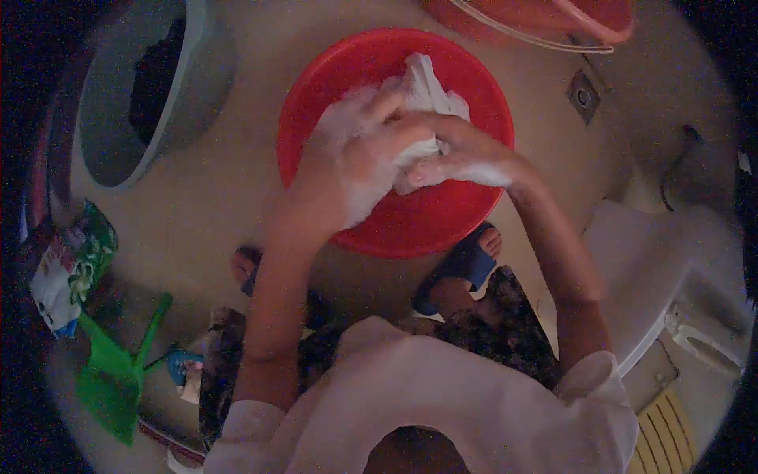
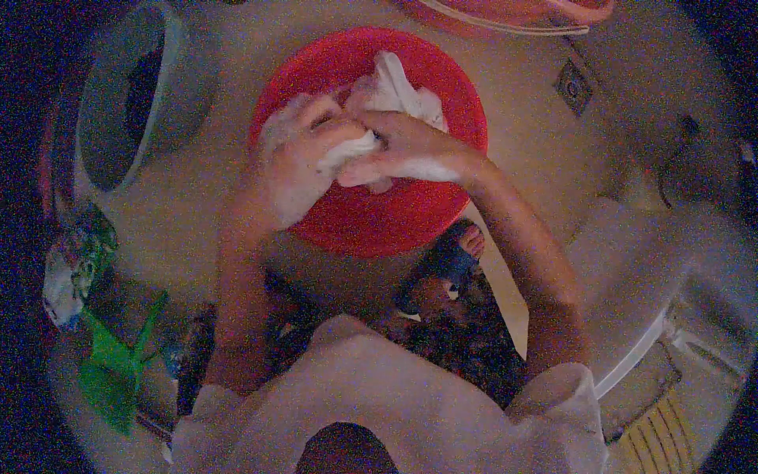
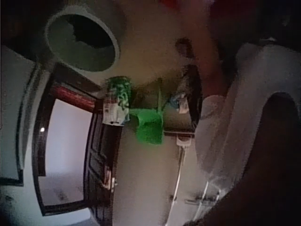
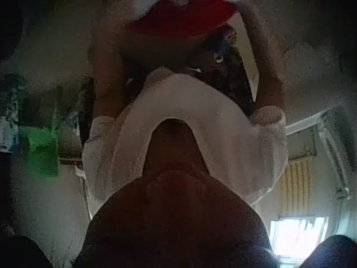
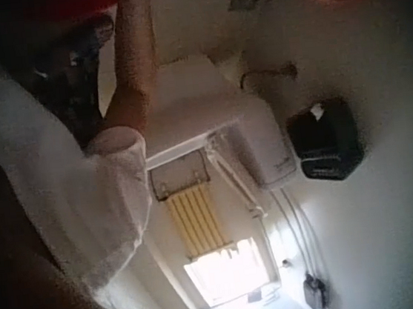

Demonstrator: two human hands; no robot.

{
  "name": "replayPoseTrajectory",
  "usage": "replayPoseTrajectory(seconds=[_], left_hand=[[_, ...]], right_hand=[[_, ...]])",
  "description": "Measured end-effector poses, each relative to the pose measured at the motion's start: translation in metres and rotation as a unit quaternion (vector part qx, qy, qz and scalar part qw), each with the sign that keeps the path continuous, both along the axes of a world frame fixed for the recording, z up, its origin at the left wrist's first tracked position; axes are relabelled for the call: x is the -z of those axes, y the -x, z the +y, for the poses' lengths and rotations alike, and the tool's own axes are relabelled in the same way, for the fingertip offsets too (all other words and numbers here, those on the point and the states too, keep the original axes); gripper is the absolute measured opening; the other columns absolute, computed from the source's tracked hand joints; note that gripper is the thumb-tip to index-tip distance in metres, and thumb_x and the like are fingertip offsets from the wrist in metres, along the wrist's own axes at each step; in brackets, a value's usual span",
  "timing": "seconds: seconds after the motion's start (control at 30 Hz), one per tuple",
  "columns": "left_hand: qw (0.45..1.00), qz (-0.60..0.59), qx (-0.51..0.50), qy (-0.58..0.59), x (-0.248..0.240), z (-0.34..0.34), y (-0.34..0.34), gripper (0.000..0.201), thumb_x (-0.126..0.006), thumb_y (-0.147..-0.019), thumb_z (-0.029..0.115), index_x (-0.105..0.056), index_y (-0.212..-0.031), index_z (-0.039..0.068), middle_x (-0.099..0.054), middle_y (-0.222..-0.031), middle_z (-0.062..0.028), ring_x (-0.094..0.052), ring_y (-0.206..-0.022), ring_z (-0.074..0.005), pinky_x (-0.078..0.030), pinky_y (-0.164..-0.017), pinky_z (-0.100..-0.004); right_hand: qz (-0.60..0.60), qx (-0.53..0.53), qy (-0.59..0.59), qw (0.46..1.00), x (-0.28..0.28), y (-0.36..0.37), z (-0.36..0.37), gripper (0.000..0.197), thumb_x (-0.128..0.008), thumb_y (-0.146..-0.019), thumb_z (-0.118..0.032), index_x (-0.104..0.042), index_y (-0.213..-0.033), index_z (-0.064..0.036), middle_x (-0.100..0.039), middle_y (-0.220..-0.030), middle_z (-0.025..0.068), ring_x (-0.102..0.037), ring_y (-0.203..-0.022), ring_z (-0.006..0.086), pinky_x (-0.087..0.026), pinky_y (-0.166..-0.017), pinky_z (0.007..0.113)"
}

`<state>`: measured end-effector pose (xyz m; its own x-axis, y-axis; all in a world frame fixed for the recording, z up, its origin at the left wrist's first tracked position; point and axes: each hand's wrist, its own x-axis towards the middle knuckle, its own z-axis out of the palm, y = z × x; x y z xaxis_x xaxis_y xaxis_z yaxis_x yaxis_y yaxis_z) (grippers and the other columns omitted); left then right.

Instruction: The person washes laundry in a basin, repeatedly scrubbing, lathering, and stretching the soapy cloth by hand.

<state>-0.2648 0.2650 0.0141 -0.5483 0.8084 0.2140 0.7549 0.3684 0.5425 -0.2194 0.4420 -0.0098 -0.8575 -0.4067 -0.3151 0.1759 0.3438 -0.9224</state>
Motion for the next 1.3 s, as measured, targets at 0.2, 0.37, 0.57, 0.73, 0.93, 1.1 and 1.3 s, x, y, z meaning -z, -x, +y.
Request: replayPoseTrajectory(seconds=[0.2, 0.37, 0.57, 0.73, 0.93, 1.1, 1.3], left_hand=[[0.943, -0.263, -0.182, -0.095, 0.0, -0.019, -0.005, 0.047, -0.072, -0.06, 0.022, -0.055, -0.101, 0.007, -0.049, -0.108, -0.012, -0.046, -0.102, -0.0293, -0.041, -0.081, -0.0378], [0.909, -0.38, -0.075, -0.157, 0.017, -0.059, -0.031, 0.044, -0.071, -0.062, 0.021, -0.056, -0.098, 0.001, -0.049, -0.109, -0.0116, -0.046, -0.102, -0.0219, -0.039, -0.083, -0.0333], [0.796, -0.45, -0.206, -0.348, 0.0, -0.079, -0.04, 0.025, -0.061, -0.075, 0.015, -0.054, -0.092, -0.001, -0.056, -0.095, -0.0086, -0.053, -0.086, -0.0171, -0.042, -0.077, -0.0286], [0.724, -0.5, -0.267, -0.394, 0.003, -0.098, -0.036, 0.03, -0.052, -0.08, 0.021, -0.047, -0.103, 0.002, -0.054, -0.098, -0.0107, -0.052, -0.094, -0.0203, -0.042, -0.082, -0.0331], [0.609, -0.567, -0.231, -0.505, -0.011, -0.078, -0.036, 0.019, -0.051, -0.081, 0.018, -0.05, -0.093, 0.004, -0.055, -0.092, -0.0072, -0.053, -0.084, -0.015, -0.044, -0.072, -0.0291], [0.715, -0.565, -0.221, -0.347, 0.012, -0.039, -0.049, 0.036, -0.047, -0.083, 0.03, -0.045, -0.11, 0.005, -0.052, -0.102, -0.0083, -0.051, -0.094, -0.0173, -0.042, -0.079, -0.0285], [0.691, -0.588, -0.299, -0.296, 0.035, -0.004, -0.051, 0.045, -0.049, -0.081, 0.029, -0.04, -0.117, 0.005, -0.049, -0.109, -0.0111, -0.049, -0.097, -0.0243, -0.039, -0.084, -0.0331]], right_hand=[[-0.07, 0.063, 0.09, 0.991, -0.028, -0.005, -0.015, 0.035, -0.063, -0.074, -0.03, -0.055, -0.097, -0.0046, -0.056, -0.074, 0.0024, -0.053, -0.067, 0.0133, -0.043, -0.061, 0.026], [0.252, 0.071, -0.002, 0.965, -0.032, -0.026, -0.042, 0.039, -0.066, -0.07, -0.026, -0.052, -0.1, -0.0047, -0.056, -0.084, 0.0023, -0.053, -0.073, 0.0137, -0.044, -0.066, 0.028], [0.025, 0.215, 0.139, 0.966, -0.054, -0.031, -0.051, 0.037, -0.065, -0.071, -0.023, -0.051, -0.099, -0.0043, -0.056, -0.09, 0.004, -0.052, -0.081, 0.0138, -0.042, -0.074, 0.027], [-0.013, 0.312, 0.234, 0.921, -0.059, -0.032, -0.056, 0.034, -0.062, -0.073, -0.028, -0.045, -0.093, -0.0057, -0.051, -0.091, 0.0048, -0.05, -0.086, 0.0144, -0.04, -0.079, 0.029], [-0.012, 0.338, 0.281, 0.898, -0.054, -0.029, -0.056, 0.028, -0.056, -0.079, -0.026, -0.046, -0.094, -0.0056, -0.053, -0.091, 0.006, -0.051, -0.084, 0.0156, -0.041, -0.077, 0.029], [0.072, 0.291, 0.033, 0.954, -0.051, -0.023, -0.066, 0.026, -0.05, -0.082, -0.025, -0.05, -0.098, -0.0048, -0.055, -0.092, 0.0056, -0.052, -0.08, 0.0151, -0.043, -0.071, 0.028], [0.434, 0.092, -0.301, 0.844, -0.009, -0.04, -0.078, 0.029, -0.053, -0.073, -0.02, -0.055, -0.096, -0.0031, -0.057, -0.089, 0.0145, -0.057, -0.073, 0.0251, -0.046, -0.057, 0.039]])
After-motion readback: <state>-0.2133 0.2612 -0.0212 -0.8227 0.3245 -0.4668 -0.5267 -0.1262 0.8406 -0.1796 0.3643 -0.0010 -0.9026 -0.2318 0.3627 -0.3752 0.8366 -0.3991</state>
